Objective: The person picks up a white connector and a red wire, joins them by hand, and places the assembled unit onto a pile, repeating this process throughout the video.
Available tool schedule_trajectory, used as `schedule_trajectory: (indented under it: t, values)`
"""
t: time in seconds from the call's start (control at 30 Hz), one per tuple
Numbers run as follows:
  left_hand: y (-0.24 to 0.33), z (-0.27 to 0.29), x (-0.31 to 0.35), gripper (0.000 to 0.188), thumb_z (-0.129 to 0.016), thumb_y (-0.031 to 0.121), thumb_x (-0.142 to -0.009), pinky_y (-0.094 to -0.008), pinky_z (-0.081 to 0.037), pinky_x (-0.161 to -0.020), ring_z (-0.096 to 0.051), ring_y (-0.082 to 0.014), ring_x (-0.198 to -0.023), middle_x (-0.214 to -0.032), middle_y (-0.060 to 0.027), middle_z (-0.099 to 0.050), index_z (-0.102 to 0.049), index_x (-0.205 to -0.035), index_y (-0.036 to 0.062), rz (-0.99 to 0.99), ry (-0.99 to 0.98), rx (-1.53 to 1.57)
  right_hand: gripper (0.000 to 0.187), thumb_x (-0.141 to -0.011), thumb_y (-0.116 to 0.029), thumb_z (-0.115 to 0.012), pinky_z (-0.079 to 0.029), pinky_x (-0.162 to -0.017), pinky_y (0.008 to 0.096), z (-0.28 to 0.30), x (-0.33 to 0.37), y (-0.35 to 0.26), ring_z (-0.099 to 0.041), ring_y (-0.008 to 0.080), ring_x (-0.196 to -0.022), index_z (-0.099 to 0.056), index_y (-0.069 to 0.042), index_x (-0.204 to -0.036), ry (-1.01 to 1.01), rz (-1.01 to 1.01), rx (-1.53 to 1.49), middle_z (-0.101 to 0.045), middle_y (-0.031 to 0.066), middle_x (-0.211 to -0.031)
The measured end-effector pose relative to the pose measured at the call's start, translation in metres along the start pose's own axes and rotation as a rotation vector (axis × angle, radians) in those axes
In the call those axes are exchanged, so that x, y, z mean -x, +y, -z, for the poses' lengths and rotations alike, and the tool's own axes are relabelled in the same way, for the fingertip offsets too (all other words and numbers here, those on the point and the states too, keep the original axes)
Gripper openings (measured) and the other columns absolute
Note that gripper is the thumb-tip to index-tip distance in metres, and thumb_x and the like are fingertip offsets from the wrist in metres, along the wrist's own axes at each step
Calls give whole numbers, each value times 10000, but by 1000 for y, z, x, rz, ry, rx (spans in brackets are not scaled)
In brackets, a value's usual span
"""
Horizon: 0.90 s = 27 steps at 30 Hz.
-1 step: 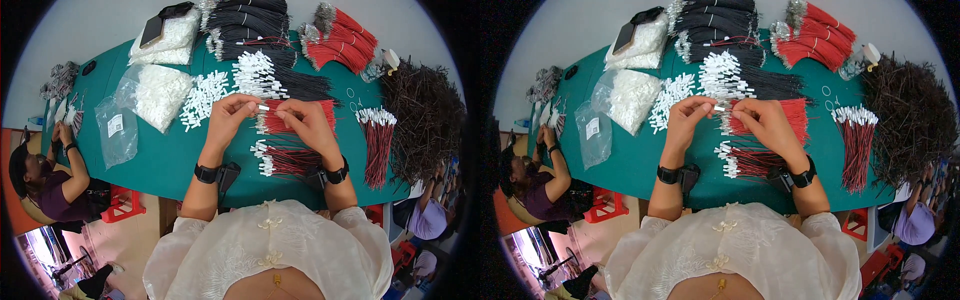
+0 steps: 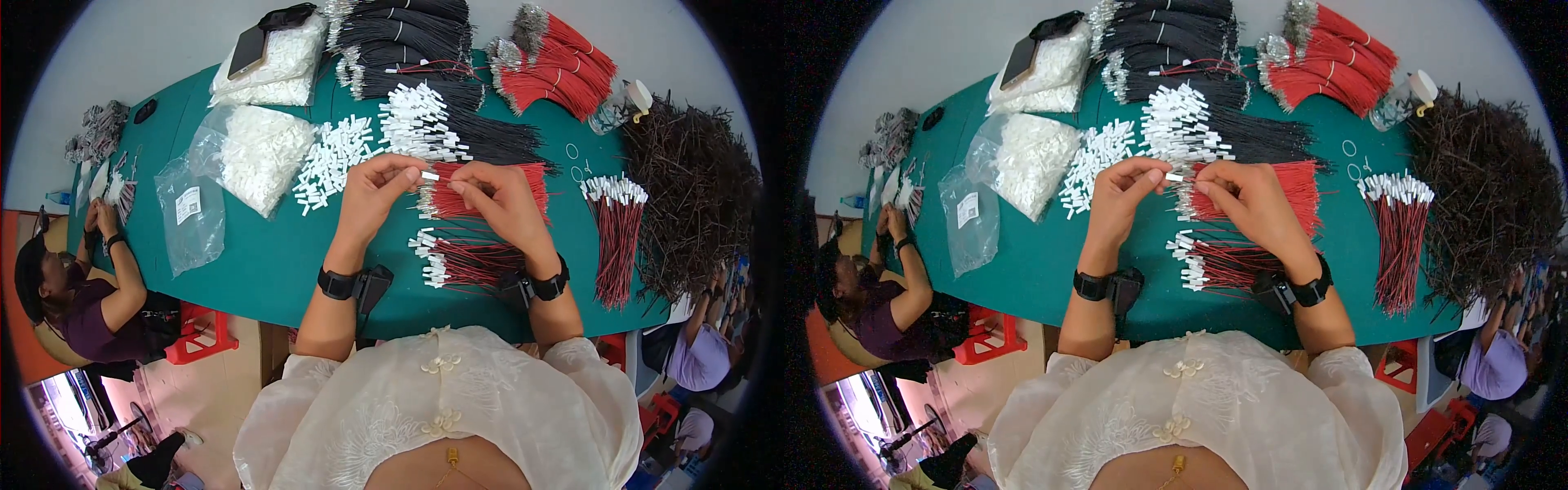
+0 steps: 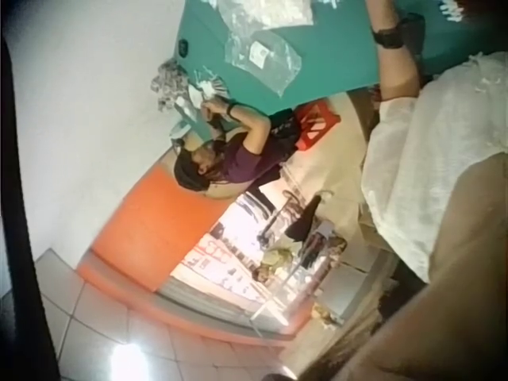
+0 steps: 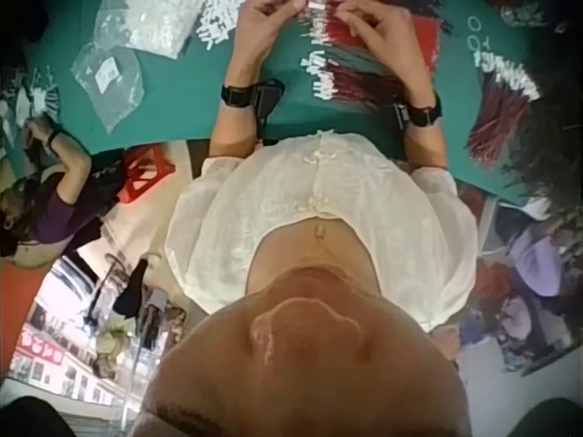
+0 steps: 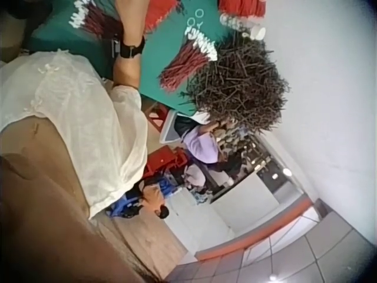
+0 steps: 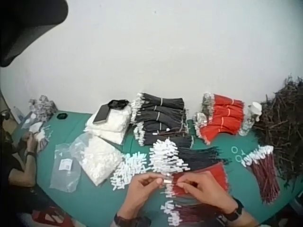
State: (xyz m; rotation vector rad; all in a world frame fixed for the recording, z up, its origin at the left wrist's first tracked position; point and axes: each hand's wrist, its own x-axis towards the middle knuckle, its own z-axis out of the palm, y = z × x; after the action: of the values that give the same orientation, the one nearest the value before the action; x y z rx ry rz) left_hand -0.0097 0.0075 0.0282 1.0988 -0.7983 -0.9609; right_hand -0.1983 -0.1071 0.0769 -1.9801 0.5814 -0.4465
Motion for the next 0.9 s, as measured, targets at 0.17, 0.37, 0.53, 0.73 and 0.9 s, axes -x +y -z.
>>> schedule_trajectory:
  t: [0.17, 0.37, 0.53, 0.73, 0.9]
  values:
    - [4, -4, 3, 162, -691, 76, -931, -231, -501, -743, -643, -97, -799, -892, -47, -719, -725, -1059, -17, -4, -31, 6, 106, -951, -63, -660, -443, -565, 227, -5, 0, 1, -560, 59, -644, -686, 31, -991, 20, 11, -43, -668, 22, -777]
    - [3, -4, 2, 164, -702, 92, -930, -226, -495, -740, -636, -88, -801, -890, -39, -715, -724, -1054, -14, -4, -33, 4, 102, -954, -62, -658, -449, -572, 225, -3, 0, 0, -562, 45, -662, -684, 30, -991, 23, 26, -47, -665, 19, -779]
    - [-8, 5, -3, 155, -690, 102, -942, -216, -480, -731, -620, -75, -790, -884, -25, -706, -725, -1047, -6, -6, 39, -1, 128, -918, -70, -683, -479, -593, 283, 2, 5, -1, -613, 145, -642, -689, 21, -1007, -115, 24, 108, -689, 94, -802]
    - [-22, 12, -7, 145, -670, 110, -958, -207, -466, -724, -612, -63, -790, -879, -11, -701, -727, -1041, 5, 28, 131, -60, 160, -848, -85, -710, -513, -678, 390, 9, -4, 16, -661, 330, -742, -700, 12, -974, -108, 71, 360, -688, 173, -856]
    - [-32, 8, -12, 140, -688, 106, -945, -194, -452, -658, -596, -33, -732, -813, 15, -695, -732, -1029, 4, -27, 149, -197, 118, -831, -72, -709, -513, -720, 419, 17, -35, 71, -659, 341, -798, -689, 14, -910, 154, 135, 683, -677, 156, -848]
